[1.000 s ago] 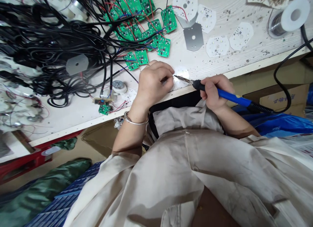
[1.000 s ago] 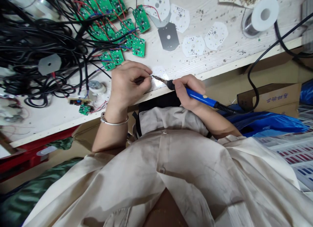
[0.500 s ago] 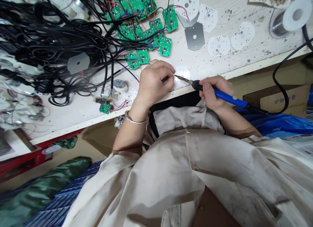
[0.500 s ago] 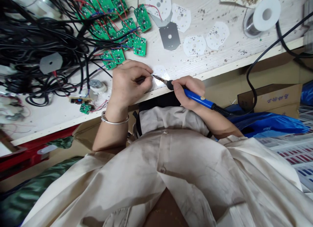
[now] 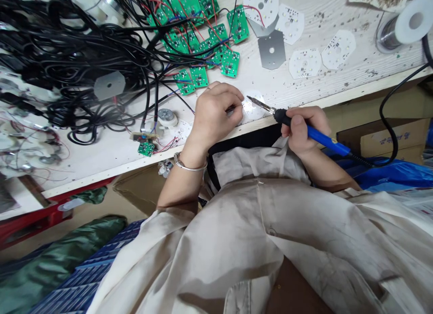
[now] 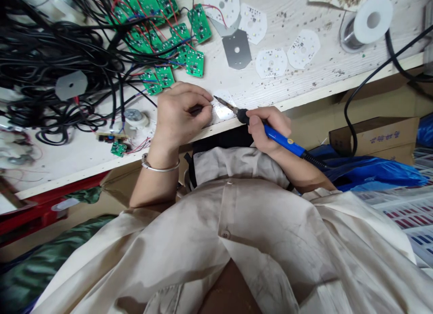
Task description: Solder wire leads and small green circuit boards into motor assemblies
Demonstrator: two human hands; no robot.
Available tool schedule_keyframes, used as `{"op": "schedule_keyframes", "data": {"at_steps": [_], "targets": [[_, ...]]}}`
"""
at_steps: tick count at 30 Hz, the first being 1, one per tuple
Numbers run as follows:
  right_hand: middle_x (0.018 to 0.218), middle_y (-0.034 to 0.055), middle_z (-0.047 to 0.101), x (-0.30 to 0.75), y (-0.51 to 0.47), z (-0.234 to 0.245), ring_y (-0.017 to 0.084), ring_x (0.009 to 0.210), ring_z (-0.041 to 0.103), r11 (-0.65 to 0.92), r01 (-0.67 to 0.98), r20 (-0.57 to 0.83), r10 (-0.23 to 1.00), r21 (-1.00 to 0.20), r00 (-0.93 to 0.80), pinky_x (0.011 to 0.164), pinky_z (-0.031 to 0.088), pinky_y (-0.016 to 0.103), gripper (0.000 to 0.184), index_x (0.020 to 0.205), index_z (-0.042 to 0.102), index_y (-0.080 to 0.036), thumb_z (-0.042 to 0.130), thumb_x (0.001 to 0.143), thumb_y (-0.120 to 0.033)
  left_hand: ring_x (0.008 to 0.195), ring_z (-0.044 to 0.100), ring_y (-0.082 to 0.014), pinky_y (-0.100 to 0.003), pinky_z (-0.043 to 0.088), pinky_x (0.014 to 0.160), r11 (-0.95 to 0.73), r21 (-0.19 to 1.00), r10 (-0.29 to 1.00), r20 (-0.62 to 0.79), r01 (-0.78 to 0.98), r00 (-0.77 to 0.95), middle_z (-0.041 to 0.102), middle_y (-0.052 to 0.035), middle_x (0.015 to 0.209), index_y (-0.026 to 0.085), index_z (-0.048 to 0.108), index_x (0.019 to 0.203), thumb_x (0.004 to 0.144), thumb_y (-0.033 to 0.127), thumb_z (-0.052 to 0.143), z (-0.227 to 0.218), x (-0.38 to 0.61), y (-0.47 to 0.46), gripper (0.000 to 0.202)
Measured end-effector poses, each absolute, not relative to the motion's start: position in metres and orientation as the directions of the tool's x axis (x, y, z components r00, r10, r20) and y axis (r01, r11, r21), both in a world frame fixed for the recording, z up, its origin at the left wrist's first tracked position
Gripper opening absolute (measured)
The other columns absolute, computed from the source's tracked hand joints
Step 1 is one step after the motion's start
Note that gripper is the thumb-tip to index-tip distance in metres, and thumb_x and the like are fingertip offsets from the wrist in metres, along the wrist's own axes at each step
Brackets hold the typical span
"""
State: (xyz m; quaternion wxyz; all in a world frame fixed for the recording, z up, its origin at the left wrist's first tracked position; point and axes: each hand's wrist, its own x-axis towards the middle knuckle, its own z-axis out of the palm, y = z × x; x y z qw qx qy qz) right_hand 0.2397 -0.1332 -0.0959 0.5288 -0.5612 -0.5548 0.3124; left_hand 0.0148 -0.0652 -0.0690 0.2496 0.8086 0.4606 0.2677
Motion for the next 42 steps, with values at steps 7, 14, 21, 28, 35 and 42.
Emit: {"op": "schedule_keyframes", "data": {"at_steps": [7, 14, 21, 28, 35, 42], "targets": [[0.075, -0.0057, 0.070, 0.234, -0.128, -0.082, 0.013, 0.061, 0.072, 0.285, 0.305, 0.363, 0.899, -0.909, 0.243, 0.061, 0.061, 0.031, 0.022, 0.114, 0.060, -0.027, 0.054, 0.101, -0.045, 0.093, 0.071, -0.0170, -0.038, 0.056, 0.093, -0.425, 0.658, 0.889, 0.175, 0.621, 0.424, 0.077, -0.0004, 0.097, 0.024, 0.061, 0.074, 0.086, 0.013, 0.061, -0.068, 0.016, -0.065, 0.016], [0.100, 0.0040, 0.077, 0.227, -0.109, -0.089, 0.018, 0.100, 0.073, 0.479, 0.720, 0.519, 0.833, -0.502, -0.192, 0.088, 0.064, 0.037, 0.026, 0.122, 0.056, -0.027, 0.045, 0.104, -0.042, 0.095, 0.068, -0.0182, -0.039, 0.053, 0.094, -0.434, 0.636, 0.882, 0.155, 0.638, 0.446, 0.075, -0.0015, 0.099, 0.021, 0.062, 0.078, 0.087, 0.016, 0.058, -0.074, 0.015, -0.065, 0.011], [0.096, 0.0044, 0.075, 0.231, -0.110, -0.100, 0.015, 0.093, 0.072, 0.536, 0.755, 0.589, 0.768, -0.377, -0.252, 0.079, 0.061, 0.028, 0.023, 0.118, 0.060, -0.023, 0.050, 0.102, -0.036, 0.095, 0.067, -0.0220, -0.040, 0.053, 0.088, -0.538, 0.461, 0.839, 0.210, 0.706, 0.502, 0.074, -0.0069, 0.102, 0.017, 0.068, 0.085, 0.088, 0.015, 0.056, -0.079, 0.018, -0.070, 0.012], [0.086, 0.0059, 0.075, 0.238, -0.104, -0.106, 0.017, 0.079, 0.072, 0.658, 0.702, 0.785, 0.574, -0.272, -0.234, 0.070, 0.059, 0.024, 0.028, 0.114, 0.066, -0.018, 0.071, 0.089, -0.029, 0.106, 0.069, -0.0212, -0.034, 0.054, 0.089, -0.548, 0.255, 0.836, 0.199, 0.797, 0.511, 0.075, -0.0088, 0.114, 0.018, 0.072, 0.101, 0.099, 0.021, 0.053, -0.057, 0.003, -0.085, 0.019], [0.080, 0.0060, 0.074, 0.241, -0.103, -0.108, 0.018, 0.070, 0.072, 0.698, 0.681, 0.830, 0.502, -0.222, -0.244, 0.064, 0.060, 0.026, 0.033, 0.116, 0.066, -0.017, 0.074, 0.085, -0.025, 0.097, 0.069, -0.0199, -0.032, 0.053, 0.091, 0.207, 0.361, 0.815, 0.451, 0.910, -0.364, 0.075, -0.0073, 0.097, 0.019, 0.069, 0.090, 0.094, 0.020, 0.054, -0.023, -0.164, -0.090, 0.016], [0.078, 0.0050, 0.078, 0.242, -0.101, -0.114, 0.023, 0.064, 0.075, 0.691, 0.676, 0.817, 0.529, -0.256, -0.230, 0.059, 0.063, 0.032, 0.044, 0.125, 0.062, -0.025, 0.075, 0.083, -0.023, 0.100, 0.070, -0.0277, -0.035, 0.049, 0.088, 0.787, 0.272, 0.513, 0.211, 0.554, -0.832, 0.077, -0.0129, 0.106, 0.017, 0.071, 0.120, 0.099, 0.027, 0.049, -0.039, -0.241, -0.127, 0.032]]}}
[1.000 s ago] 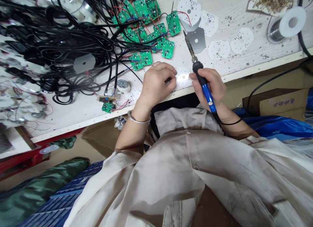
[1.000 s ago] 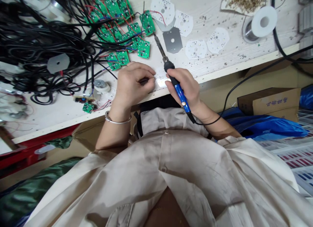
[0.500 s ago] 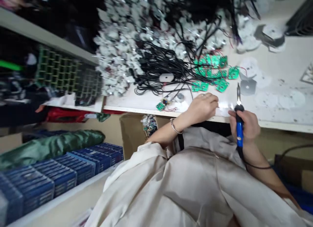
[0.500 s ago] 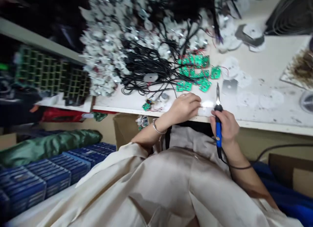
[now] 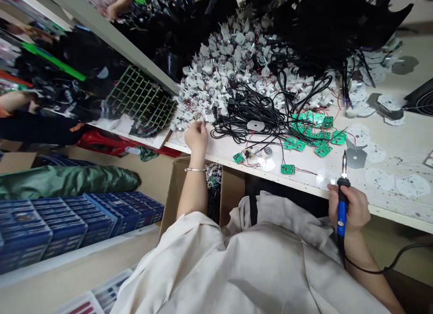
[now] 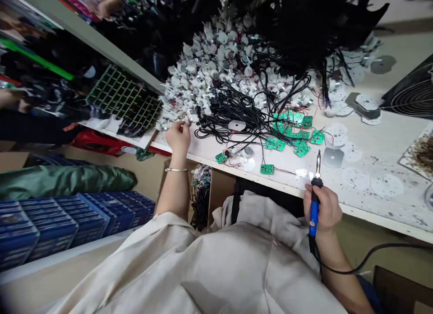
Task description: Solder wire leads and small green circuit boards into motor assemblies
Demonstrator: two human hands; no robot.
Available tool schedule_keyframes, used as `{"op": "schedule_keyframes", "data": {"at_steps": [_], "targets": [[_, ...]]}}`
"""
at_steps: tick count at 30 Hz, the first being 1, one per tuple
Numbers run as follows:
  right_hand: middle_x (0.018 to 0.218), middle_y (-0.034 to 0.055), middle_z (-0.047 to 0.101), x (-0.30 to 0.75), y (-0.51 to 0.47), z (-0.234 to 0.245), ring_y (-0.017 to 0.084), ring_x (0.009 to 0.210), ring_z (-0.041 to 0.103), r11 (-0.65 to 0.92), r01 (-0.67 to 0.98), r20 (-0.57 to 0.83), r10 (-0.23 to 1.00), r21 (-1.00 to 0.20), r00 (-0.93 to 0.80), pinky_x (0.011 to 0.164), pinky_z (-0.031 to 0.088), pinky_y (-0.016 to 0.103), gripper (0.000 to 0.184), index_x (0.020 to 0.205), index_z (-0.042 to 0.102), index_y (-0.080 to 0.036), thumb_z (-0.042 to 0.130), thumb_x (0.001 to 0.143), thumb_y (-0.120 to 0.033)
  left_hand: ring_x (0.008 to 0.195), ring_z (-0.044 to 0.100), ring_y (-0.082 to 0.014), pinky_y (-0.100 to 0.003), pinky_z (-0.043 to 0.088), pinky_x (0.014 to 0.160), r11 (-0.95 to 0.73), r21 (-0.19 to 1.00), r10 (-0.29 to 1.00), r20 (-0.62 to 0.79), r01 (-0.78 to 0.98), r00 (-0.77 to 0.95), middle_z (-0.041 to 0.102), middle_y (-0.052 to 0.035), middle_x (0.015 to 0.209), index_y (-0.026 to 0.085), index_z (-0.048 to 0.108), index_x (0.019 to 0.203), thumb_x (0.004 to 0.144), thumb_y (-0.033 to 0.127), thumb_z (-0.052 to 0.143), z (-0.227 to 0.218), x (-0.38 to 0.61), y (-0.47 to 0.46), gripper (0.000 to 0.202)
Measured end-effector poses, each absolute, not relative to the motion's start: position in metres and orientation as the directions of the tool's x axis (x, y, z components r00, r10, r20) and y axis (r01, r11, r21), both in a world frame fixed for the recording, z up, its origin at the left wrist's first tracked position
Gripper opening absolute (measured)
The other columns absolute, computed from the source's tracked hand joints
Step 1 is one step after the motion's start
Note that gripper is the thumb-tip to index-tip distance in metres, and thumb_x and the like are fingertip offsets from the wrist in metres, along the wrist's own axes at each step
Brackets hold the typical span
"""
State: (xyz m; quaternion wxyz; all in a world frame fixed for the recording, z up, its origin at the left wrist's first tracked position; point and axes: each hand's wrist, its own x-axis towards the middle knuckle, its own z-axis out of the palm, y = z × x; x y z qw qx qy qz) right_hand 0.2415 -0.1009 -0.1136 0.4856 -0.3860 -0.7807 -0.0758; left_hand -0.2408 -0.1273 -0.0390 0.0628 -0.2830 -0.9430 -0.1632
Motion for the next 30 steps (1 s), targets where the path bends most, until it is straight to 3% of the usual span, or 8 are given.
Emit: {"op": "schedule_keyframes", "data": {"at_steps": [3, 8, 12, 16, 20, 24, 27, 30], "targets": [[0.078, 0.0058, 0.078, 0.241, -0.100, -0.112, 0.023, 0.065, 0.075, 0.689, 0.683, 0.824, 0.517, -0.240, -0.232, 0.058, 0.063, 0.032, 0.041, 0.123, 0.063, -0.024, 0.074, 0.084, -0.025, 0.107, 0.070, -0.0319, -0.039, 0.048, 0.091, 0.810, 0.184, 0.528, 0.184, 0.557, -0.829, 0.076, -0.0155, 0.114, 0.019, 0.066, 0.132, 0.100, 0.029, 0.048, -0.049, -0.247, -0.119, 0.038], [0.076, 0.0051, 0.078, 0.238, -0.100, -0.110, 0.021, 0.064, 0.075, 0.702, 0.682, 0.831, 0.494, -0.205, -0.258, 0.060, 0.063, 0.030, 0.033, 0.117, 0.065, -0.021, 0.073, 0.085, -0.025, 0.106, 0.069, -0.0412, -0.048, 0.048, 0.088, 0.825, 0.089, 0.544, 0.144, 0.558, -0.827, 0.074, -0.0272, 0.107, 0.010, 0.073, 0.096, 0.095, 0.021, 0.048, -0.045, -0.268, -0.107, 0.027], [0.076, 0.0049, 0.078, 0.235, -0.100, -0.117, 0.019, 0.065, 0.075, 0.638, 0.739, 0.812, 0.538, -0.218, -0.225, 0.062, 0.062, 0.028, 0.019, 0.103, 0.068, -0.020, 0.071, 0.087, -0.031, 0.106, 0.069, -0.0338, -0.045, 0.047, 0.091, 0.727, 0.174, 0.606, 0.290, 0.664, -0.741, 0.076, -0.0157, 0.105, 0.015, 0.072, 0.096, 0.094, 0.021, 0.051, -0.032, -0.279, -0.113, 0.022], [0.080, 0.0061, 0.077, 0.231, -0.103, -0.114, 0.018, 0.071, 0.074, 0.607, 0.757, 0.777, 0.589, -0.241, -0.224, 0.064, 0.060, 0.028, 0.017, 0.102, 0.067, -0.021, 0.064, 0.092, -0.034, 0.095, 0.065, -0.0202, -0.039, 0.048, 0.094, 0.469, 0.365, 0.583, 0.556, 0.804, -0.592, 0.075, 0.0012, 0.092, 0.022, 0.072, 0.092, 0.087, 0.019, 0.062, -0.020, -0.263, -0.093, 0.012], [0.085, 0.0039, 0.076, 0.223, -0.102, -0.106, 0.016, 0.075, 0.074, 0.619, 0.714, 0.779, 0.604, -0.327, -0.167, 0.068, 0.061, 0.026, 0.021, 0.111, 0.062, -0.023, 0.066, 0.090, -0.026, 0.076, 0.061, -0.0125, -0.028, 0.051, 0.074, -0.176, 0.630, 0.383, 0.752, 0.756, -0.537, 0.070, 0.0041, 0.074, 0.019, 0.070, 0.078, 0.073, 0.018, 0.068, -0.019, -0.194, -0.046, 0.005], [0.090, 0.0042, 0.075, 0.220, -0.101, -0.102, 0.017, 0.079, 0.073, 0.596, 0.694, 0.756, 0.644, -0.403, -0.114, 0.070, 0.062, 0.028, 0.025, 0.115, 0.061, -0.023, 0.067, 0.091, -0.025, 0.047, 0.049, -0.0028, -0.020, 0.033, 0.044, -0.408, 0.846, 0.673, 0.533, 0.343, -0.513, 0.075, 0.0117, 0.081, 0.022, 0.057, 0.109, 0.079, 0.041, 0.079, -0.032, -0.100, -0.024, 0.041], [0.093, 0.0040, 0.075, 0.220, -0.103, -0.101, 0.017, 0.083, 0.074, 0.582, 0.669, 0.733, 0.676, -0.462, -0.082, 0.073, 0.061, 0.029, 0.026, 0.117, 0.061, -0.024, 0.066, 0.091, -0.024, 0.050, 0.056, -0.0039, -0.022, 0.033, 0.042, -0.254, 0.966, 0.909, 0.253, 0.043, -0.331, 0.076, 0.0120, 0.087, 0.029, 0.040, 0.128, 0.071, 0.062, 0.088, -0.050, -0.050, -0.027, 0.081], [0.093, 0.0038, 0.074, 0.218, -0.103, -0.101, 0.017, 0.085, 0.072, 0.583, 0.626, 0.725, 0.687, -0.518, -0.041, 0.075, 0.059, 0.028, 0.026, 0.117, 0.062, -0.024, 0.066, 0.092, -0.022, 0.057, 0.062, -0.0070, -0.024, 0.043, 0.046, -0.044, 0.996, 0.984, 0.030, -0.079, -0.178, 0.075, 0.0104, 0.088, 0.031, 0.048, 0.123, 0.069, 0.064, 0.089, -0.061, -0.024, -0.031, 0.075]]}}
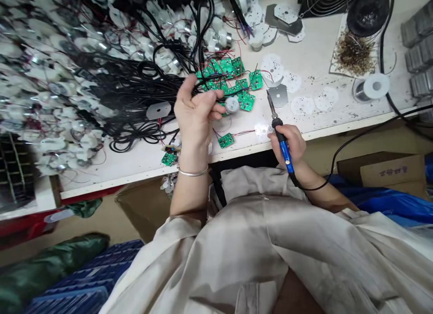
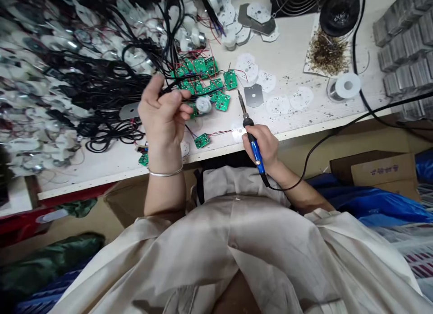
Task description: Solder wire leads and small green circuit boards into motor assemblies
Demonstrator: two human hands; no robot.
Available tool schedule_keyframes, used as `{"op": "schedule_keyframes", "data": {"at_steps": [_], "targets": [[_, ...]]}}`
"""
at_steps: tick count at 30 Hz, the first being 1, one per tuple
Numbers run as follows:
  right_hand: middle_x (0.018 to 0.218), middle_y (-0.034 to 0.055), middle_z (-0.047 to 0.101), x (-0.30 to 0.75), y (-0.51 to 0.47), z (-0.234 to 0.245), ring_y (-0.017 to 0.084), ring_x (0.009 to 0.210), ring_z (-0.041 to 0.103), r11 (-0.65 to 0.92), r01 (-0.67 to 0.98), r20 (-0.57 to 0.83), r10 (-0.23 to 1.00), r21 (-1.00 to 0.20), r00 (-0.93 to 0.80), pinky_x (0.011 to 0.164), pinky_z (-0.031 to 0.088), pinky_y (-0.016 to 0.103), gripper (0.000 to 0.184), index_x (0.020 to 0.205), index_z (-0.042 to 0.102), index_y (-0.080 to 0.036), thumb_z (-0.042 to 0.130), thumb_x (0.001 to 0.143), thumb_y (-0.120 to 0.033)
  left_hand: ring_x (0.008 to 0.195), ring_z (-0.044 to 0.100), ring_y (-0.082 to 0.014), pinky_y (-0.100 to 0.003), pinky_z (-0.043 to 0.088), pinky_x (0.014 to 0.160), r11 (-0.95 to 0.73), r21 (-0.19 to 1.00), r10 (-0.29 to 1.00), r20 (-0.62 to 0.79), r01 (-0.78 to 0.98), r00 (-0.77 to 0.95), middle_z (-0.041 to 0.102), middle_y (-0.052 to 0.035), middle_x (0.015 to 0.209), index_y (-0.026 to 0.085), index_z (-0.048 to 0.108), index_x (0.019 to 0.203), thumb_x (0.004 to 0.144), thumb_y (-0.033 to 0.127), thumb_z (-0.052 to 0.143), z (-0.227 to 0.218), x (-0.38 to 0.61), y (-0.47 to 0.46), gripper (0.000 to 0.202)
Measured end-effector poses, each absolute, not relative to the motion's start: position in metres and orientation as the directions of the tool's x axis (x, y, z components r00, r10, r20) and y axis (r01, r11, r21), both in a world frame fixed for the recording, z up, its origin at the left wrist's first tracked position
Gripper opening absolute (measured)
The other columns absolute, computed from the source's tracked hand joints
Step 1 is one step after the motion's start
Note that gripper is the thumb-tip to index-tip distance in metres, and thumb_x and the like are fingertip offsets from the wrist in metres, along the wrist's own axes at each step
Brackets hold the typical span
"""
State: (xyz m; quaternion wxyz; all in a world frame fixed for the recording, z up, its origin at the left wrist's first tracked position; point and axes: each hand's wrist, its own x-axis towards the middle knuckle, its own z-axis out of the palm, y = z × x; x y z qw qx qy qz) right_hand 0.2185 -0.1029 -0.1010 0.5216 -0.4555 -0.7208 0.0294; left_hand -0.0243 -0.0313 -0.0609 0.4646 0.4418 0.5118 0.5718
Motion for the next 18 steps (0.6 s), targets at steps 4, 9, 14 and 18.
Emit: {"op": "schedule_keyframes", "data": {"at_steps": [4, 9, 14, 18], "targets": [[0.092, 0.0030, 0.073, 0.216, -0.102, -0.102, 0.017, 0.084, 0.071, 0.573, 0.638, 0.724, 0.689, -0.514, -0.036, 0.074, 0.058, 0.027, 0.024, 0.116, 0.061, -0.024, 0.065, 0.093, -0.023, 0.057, 0.063, -0.0074, -0.024, 0.048, 0.046, -0.010, 0.996, 0.989, -0.003, -0.088, -0.148, 0.075, 0.0085, 0.085, 0.029, 0.059, 0.107, 0.075, 0.063, 0.086, -0.052, -0.011, -0.039, 0.054], [0.094, 0.0027, 0.074, 0.216, -0.104, -0.106, 0.017, 0.085, 0.072, 0.523, 0.692, 0.666, 0.741, -0.498, -0.081, 0.074, 0.058, 0.029, 0.022, 0.117, 0.061, -0.026, 0.060, 0.095, -0.028, 0.061, 0.067, -0.0097, -0.026, 0.055, 0.054, -0.081, 0.997, 0.989, 0.080, 0.003, -0.124, 0.077, 0.0112, 0.087, 0.037, 0.041, 0.129, 0.080, 0.055, 0.086, -0.036, 0.002, -0.054, 0.069], [0.094, 0.0037, 0.074, 0.216, -0.104, -0.105, 0.018, 0.084, 0.072, 0.525, 0.703, 0.681, 0.728, -0.480, -0.079, 0.074, 0.059, 0.030, 0.022, 0.117, 0.060, -0.025, 0.059, 0.095, -0.029, 0.063, 0.068, -0.0125, -0.028, 0.054, 0.054, 0.000, 0.998, 0.999, 0.003, 0.059, -0.052, 0.074, 0.0038, 0.082, 0.027, 0.059, 0.098, 0.088, 0.063, 0.072, -0.039, 0.011, -0.063, 0.040], [0.094, 0.0035, 0.074, 0.217, -0.104, -0.101, 0.017, 0.084, 0.072, 0.544, 0.679, 0.686, 0.723, -0.493, -0.080, 0.073, 0.059, 0.030, 0.021, 0.116, 0.060, -0.024, 0.059, 0.096, -0.028, 0.071, 0.067, -0.0135, -0.030, 0.054, 0.063, -0.157, 0.910, 0.982, 0.186, 0.385, -0.038, 0.070, 0.0018, 0.082, 0.027, 0.066, 0.093, 0.098, 0.053, 0.062, -0.044, 0.016, -0.075, 0.027]]}}
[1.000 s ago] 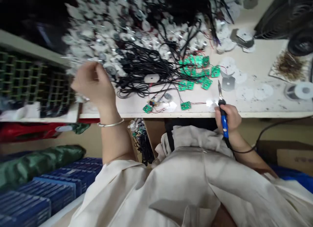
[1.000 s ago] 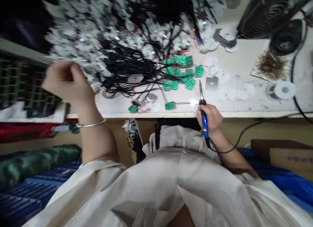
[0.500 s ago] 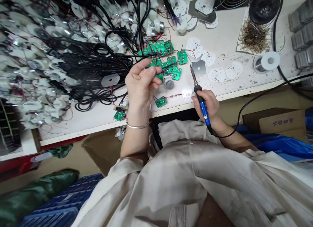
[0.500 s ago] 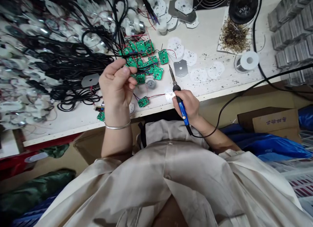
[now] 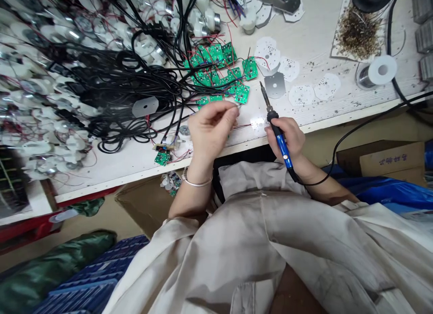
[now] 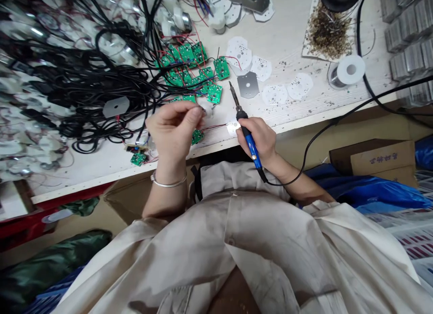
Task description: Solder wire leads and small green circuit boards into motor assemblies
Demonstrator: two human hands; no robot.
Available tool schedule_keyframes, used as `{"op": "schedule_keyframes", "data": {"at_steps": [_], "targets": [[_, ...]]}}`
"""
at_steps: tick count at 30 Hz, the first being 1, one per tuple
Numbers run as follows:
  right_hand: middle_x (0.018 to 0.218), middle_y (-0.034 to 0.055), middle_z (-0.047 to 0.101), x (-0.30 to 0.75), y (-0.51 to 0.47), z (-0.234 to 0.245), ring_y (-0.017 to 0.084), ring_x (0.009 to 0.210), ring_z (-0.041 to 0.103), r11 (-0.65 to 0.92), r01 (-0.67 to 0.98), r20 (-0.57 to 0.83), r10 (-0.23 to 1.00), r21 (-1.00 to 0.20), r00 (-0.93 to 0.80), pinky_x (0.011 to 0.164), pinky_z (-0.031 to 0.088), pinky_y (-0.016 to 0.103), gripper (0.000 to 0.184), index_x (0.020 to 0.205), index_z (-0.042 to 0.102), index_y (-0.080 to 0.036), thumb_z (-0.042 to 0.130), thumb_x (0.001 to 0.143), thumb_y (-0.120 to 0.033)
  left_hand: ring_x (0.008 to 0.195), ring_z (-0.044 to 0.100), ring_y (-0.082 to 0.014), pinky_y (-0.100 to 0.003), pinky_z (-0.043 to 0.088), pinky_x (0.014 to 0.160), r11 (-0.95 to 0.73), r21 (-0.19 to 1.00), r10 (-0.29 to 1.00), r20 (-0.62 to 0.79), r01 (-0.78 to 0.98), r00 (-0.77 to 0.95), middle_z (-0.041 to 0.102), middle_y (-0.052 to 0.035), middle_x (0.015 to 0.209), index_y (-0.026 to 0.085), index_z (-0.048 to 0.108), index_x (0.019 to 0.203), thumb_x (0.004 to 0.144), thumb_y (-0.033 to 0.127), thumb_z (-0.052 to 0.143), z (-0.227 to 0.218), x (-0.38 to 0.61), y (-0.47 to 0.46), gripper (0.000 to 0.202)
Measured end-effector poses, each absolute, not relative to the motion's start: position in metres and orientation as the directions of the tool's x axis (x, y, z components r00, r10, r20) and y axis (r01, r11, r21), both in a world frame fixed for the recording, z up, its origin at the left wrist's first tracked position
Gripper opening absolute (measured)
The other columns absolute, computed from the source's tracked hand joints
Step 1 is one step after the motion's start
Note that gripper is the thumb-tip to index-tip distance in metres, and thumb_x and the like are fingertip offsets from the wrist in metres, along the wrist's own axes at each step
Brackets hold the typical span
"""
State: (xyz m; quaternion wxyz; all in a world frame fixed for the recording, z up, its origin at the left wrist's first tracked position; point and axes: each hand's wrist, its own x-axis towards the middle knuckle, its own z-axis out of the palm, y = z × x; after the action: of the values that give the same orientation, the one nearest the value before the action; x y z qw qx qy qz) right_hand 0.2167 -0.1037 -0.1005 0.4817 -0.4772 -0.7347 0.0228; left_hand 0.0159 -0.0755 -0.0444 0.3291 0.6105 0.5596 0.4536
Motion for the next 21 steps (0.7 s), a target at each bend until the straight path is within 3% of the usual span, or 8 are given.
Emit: {"op": "schedule_keyframes", "data": {"at_steps": [3, 6, 10, 14, 16, 19, 21], "targets": [[0.096, 0.0037, 0.074, 0.219, -0.104, -0.097, 0.016, 0.087, 0.072, 0.571, 0.621, 0.683, 0.727, -0.538, -0.077, 0.075, 0.059, 0.029, 0.023, 0.117, 0.060, -0.023, 0.063, 0.094, -0.026, 0.082, 0.066, -0.0150, -0.033, 0.054, 0.074, -0.351, 0.703, 0.928, 0.352, 0.618, 0.126, 0.070, 0.0000, 0.087, 0.025, 0.069, 0.090, 0.098, 0.034, 0.062, -0.054, 0.020, -0.086, 0.013], [0.097, 0.0035, 0.074, 0.221, -0.104, -0.096, 0.016, 0.089, 0.072, 0.566, 0.599, 0.654, 0.751, -0.566, -0.092, 0.076, 0.059, 0.029, 0.024, 0.118, 0.060, -0.024, 0.062, 0.095, -0.026, 0.089, 0.066, -0.0178, -0.037, 0.054, 0.083, -0.473, 0.575, 0.867, 0.436, 0.668, 0.239, 0.073, -0.0026, 0.094, 0.023, 0.066, 0.086, 0.094, 0.023, 0.062, -0.069, 0.025, -0.092, 0.009], [0.097, 0.0044, 0.075, 0.225, -0.106, -0.093, 0.018, 0.090, 0.073, 0.509, 0.582, 0.568, 0.818, -0.635, -0.096, 0.078, 0.060, 0.034, 0.022, 0.115, 0.061, -0.024, 0.057, 0.098, -0.036, 0.092, 0.067, -0.0193, -0.038, 0.053, 0.085, -0.485, 0.544, 0.865, 0.411, 0.685, 0.286, 0.077, -0.0034, 0.098, 0.023, 0.062, 0.085, 0.095, 0.020, 0.058, -0.086, 0.028, -0.096, 0.011], [0.087, 0.0023, 0.073, 0.232, -0.116, -0.086, 0.016, 0.079, 0.074, 0.357, 0.436, 0.395, 0.918, -0.826, -0.002, 0.079, 0.062, 0.035, 0.030, 0.115, 0.060, -0.024, 0.053, 0.099, -0.048, 0.092, 0.068, -0.0182, -0.037, 0.054, 0.087, -0.470, 0.540, 0.874, 0.393, 0.699, 0.284, 0.077, -0.0015, 0.097, 0.022, 0.062, 0.084, 0.095, 0.020, 0.058, -0.088, 0.028, -0.097, 0.012], [0.079, -0.0025, 0.069, 0.237, -0.121, -0.083, 0.013, 0.064, 0.071, 0.289, 0.336, 0.336, 0.938, -0.896, 0.089, 0.066, 0.060, 0.030, 0.029, 0.112, 0.062, -0.025, 0.052, 0.100, -0.049, 0.092, 0.069, -0.0179, -0.038, 0.054, 0.087, -0.470, 0.549, 0.876, 0.389, 0.691, 0.286, 0.077, -0.0005, 0.097, 0.022, 0.062, 0.084, 0.095, 0.021, 0.058, -0.088, 0.027, -0.097, 0.011], [0.063, -0.0083, 0.059, 0.246, -0.122, -0.083, 0.008, 0.044, 0.059, 0.291, 0.213, 0.328, 0.929, -0.933, 0.169, 0.044, 0.046, 0.023, 0.022, 0.098, 0.068, -0.028, 0.056, 0.099, -0.046, 0.092, 0.069, -0.0176, -0.038, 0.055, 0.088, -0.458, 0.548, 0.883, 0.371, 0.700, 0.288, 0.077, 0.0006, 0.097, 0.023, 0.062, 0.085, 0.094, 0.021, 0.058, -0.088, 0.027, -0.097, 0.011], [0.056, -0.0092, 0.056, 0.251, -0.120, -0.083, 0.007, 0.038, 0.053, 0.297, 0.173, 0.325, 0.931, -0.939, 0.168, 0.040, 0.041, 0.022, 0.020, 0.089, 0.071, -0.028, 0.061, 0.097, -0.044, 0.092, 0.069, -0.0176, -0.038, 0.055, 0.087, -0.459, 0.545, 0.883, 0.371, 0.702, 0.288, 0.077, 0.0009, 0.098, 0.023, 0.062, 0.085, 0.094, 0.021, 0.058, -0.089, 0.026, -0.096, 0.011]]}}
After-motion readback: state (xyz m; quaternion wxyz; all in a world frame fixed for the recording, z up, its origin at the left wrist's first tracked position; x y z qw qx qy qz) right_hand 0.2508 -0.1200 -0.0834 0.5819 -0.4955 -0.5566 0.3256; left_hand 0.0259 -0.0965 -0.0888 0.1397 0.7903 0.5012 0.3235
